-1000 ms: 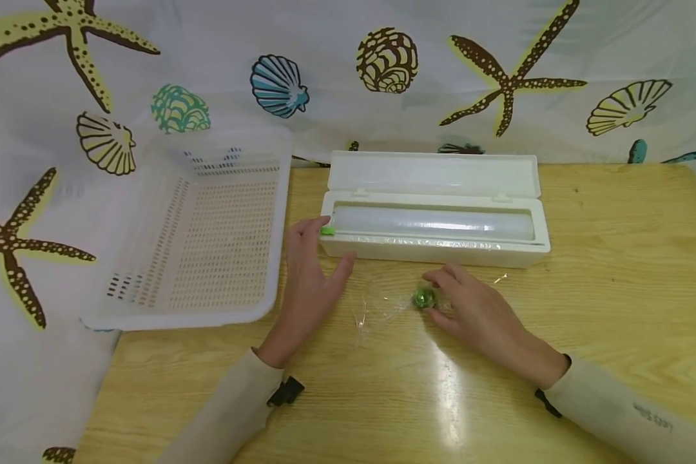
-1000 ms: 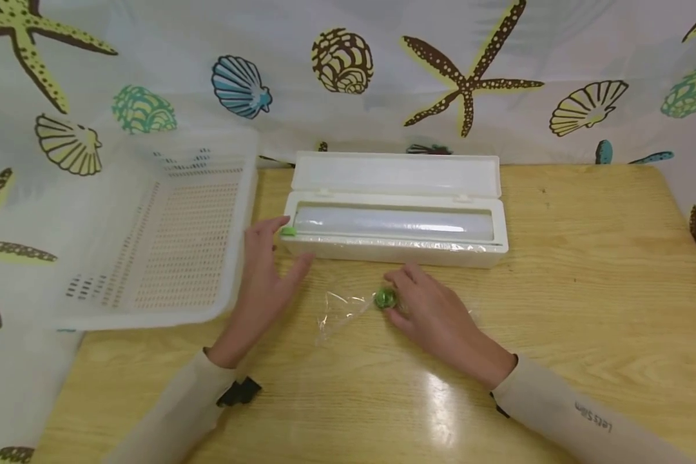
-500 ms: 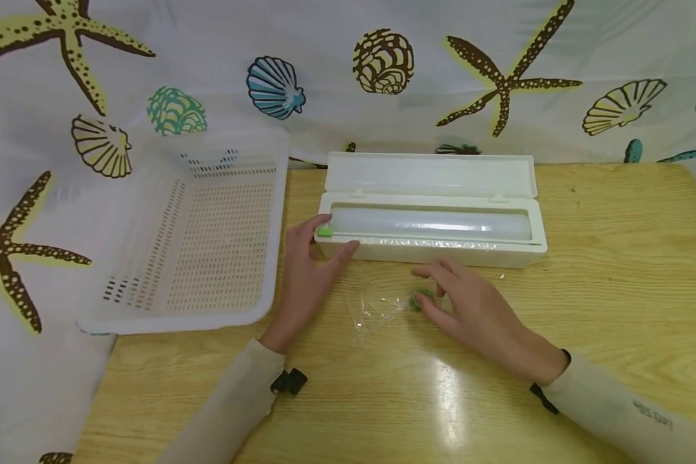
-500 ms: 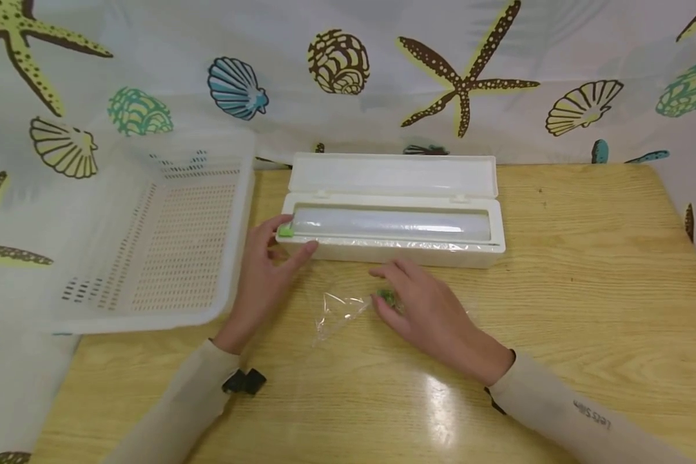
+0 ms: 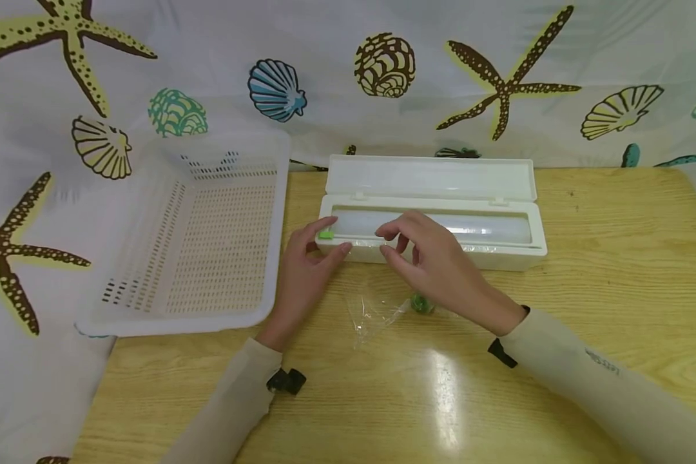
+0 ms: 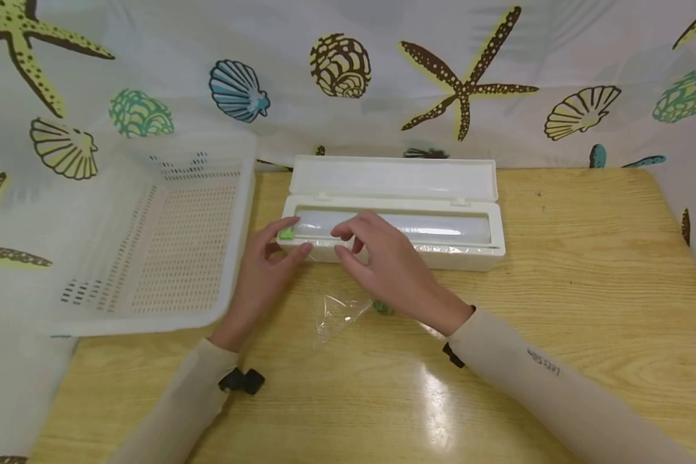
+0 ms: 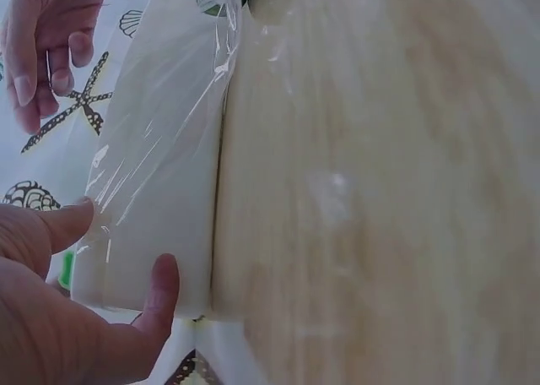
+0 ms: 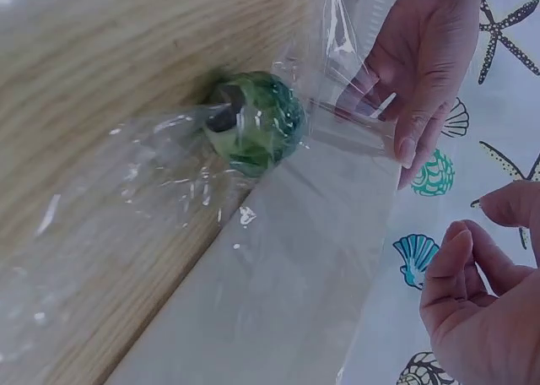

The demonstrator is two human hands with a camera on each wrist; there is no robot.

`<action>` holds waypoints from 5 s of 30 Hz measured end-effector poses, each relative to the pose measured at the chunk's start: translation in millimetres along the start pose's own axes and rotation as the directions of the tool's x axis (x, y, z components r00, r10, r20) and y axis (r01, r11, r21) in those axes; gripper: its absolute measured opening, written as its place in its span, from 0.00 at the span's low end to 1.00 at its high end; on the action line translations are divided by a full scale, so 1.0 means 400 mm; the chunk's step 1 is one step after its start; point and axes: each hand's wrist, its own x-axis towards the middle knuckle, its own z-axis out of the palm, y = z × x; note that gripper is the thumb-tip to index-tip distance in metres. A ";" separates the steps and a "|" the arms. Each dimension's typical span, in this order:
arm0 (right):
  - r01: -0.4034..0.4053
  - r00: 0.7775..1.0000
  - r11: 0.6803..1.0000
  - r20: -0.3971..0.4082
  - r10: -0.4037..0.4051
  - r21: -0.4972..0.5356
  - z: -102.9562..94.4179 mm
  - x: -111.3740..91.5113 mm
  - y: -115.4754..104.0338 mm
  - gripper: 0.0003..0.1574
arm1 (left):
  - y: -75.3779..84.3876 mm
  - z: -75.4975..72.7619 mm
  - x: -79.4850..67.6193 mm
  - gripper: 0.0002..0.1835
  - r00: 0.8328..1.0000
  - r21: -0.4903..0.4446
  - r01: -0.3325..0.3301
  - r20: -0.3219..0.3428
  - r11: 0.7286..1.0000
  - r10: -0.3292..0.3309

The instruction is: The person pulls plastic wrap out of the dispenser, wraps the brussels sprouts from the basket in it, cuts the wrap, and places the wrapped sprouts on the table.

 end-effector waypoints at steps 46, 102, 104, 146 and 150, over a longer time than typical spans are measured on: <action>-0.213 0.949 0.977 0.244 0.201 0.021 0.157 0.199 -0.004 0.08 | -0.019 -0.003 0.011 0.34 0.971 -0.578 0.226 0.194 0.784 -0.137; -0.140 0.982 0.989 0.138 0.131 0.054 0.128 0.146 0.016 0.06 | -0.016 -0.007 0.015 0.28 0.960 -0.612 0.277 0.204 0.741 -0.191; -0.133 0.983 0.990 0.137 0.126 0.049 0.126 0.147 0.016 0.06 | -0.014 -0.008 0.016 0.28 0.960 -0.610 0.279 0.200 0.741 -0.197; -0.180 0.977 0.983 0.124 0.175 0.035 0.076 0.105 0.035 0.03 | -0.012 -0.013 0.008 0.27 0.965 -0.606 0.255 0.209 0.754 -0.158; -0.179 0.978 0.983 0.117 0.174 0.032 0.067 0.098 0.040 0.03 | -0.015 -0.013 0.011 0.28 0.965 -0.606 0.254 0.209 0.754 -0.157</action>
